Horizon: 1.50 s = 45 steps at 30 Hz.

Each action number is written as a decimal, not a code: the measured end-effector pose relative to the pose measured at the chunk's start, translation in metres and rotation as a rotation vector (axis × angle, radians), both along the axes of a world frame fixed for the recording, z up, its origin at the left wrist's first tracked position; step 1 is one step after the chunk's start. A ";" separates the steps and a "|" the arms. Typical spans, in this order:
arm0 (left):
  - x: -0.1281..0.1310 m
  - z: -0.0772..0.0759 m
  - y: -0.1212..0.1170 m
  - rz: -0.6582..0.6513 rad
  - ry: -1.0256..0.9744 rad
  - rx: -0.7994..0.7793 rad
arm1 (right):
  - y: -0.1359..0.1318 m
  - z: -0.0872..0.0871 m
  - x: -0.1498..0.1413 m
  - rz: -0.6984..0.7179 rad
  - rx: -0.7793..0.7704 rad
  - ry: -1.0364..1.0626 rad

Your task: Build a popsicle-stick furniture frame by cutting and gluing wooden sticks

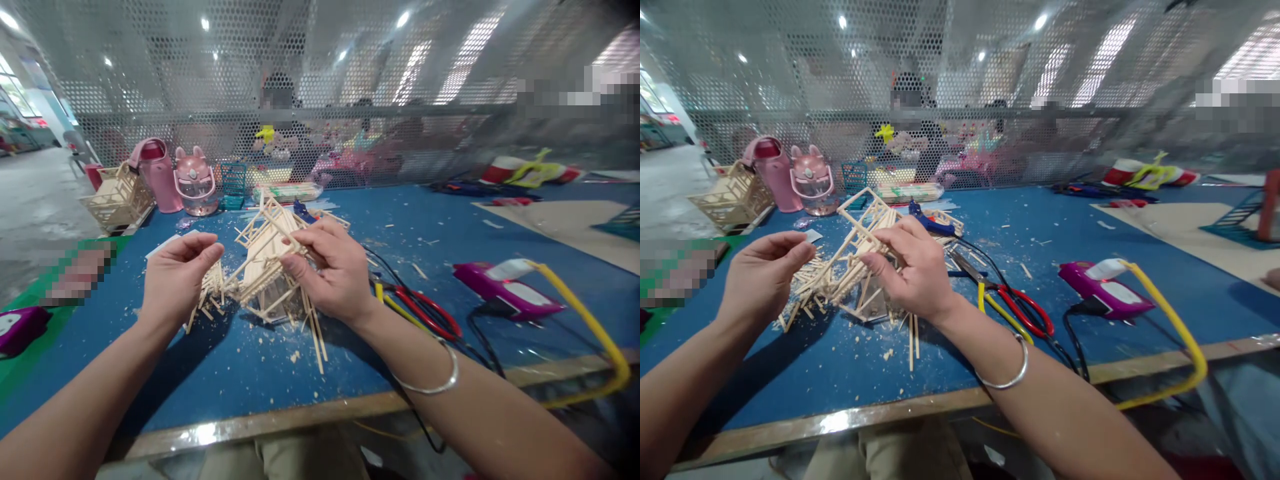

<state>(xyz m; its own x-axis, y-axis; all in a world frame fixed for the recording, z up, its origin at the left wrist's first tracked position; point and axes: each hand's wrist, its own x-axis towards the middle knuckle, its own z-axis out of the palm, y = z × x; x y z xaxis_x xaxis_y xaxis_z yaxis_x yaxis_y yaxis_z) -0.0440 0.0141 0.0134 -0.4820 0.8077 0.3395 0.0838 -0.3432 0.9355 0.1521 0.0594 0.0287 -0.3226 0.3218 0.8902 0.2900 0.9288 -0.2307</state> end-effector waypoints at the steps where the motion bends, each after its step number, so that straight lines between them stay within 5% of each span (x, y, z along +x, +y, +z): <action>1: 0.001 0.001 -0.001 0.002 -0.011 -0.013 | 0.000 0.000 0.000 -0.014 -0.007 0.014; 5: 0.002 0.006 -0.005 0.004 -0.039 0.001 | 0.002 0.001 0.001 -0.070 -0.049 0.087; 11: -0.003 0.008 -0.010 0.180 0.224 -0.053 | 0.005 -0.008 -0.003 -0.031 -0.296 0.272; 17: 0.013 -0.003 -0.012 -0.237 0.218 0.055 | 0.009 -0.030 -0.017 0.067 -0.495 0.308; 21: 0.017 -0.006 -0.010 -0.241 0.405 0.027 | 0.013 -0.033 -0.019 0.097 -0.501 0.221; 26: 0.013 -0.008 -0.008 -0.208 0.508 0.063 | 0.009 -0.020 -0.011 -0.097 -0.196 0.218; 31: 0.015 -0.011 -0.007 -0.291 0.480 0.083 | -0.006 -0.009 -0.006 -0.210 0.155 -0.041; 45: 0.021 -0.010 -0.008 -0.320 0.479 0.101 | -0.015 -0.011 -0.012 -0.309 0.212 -0.182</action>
<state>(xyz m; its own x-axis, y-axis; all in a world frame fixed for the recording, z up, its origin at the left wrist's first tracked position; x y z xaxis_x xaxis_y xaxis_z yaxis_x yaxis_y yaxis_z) -0.0234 0.0063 0.0039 0.0069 0.8400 0.5426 0.3664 -0.5070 0.7802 0.1400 0.0447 0.0182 -0.3980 0.2438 0.8844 0.5813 0.8128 0.0375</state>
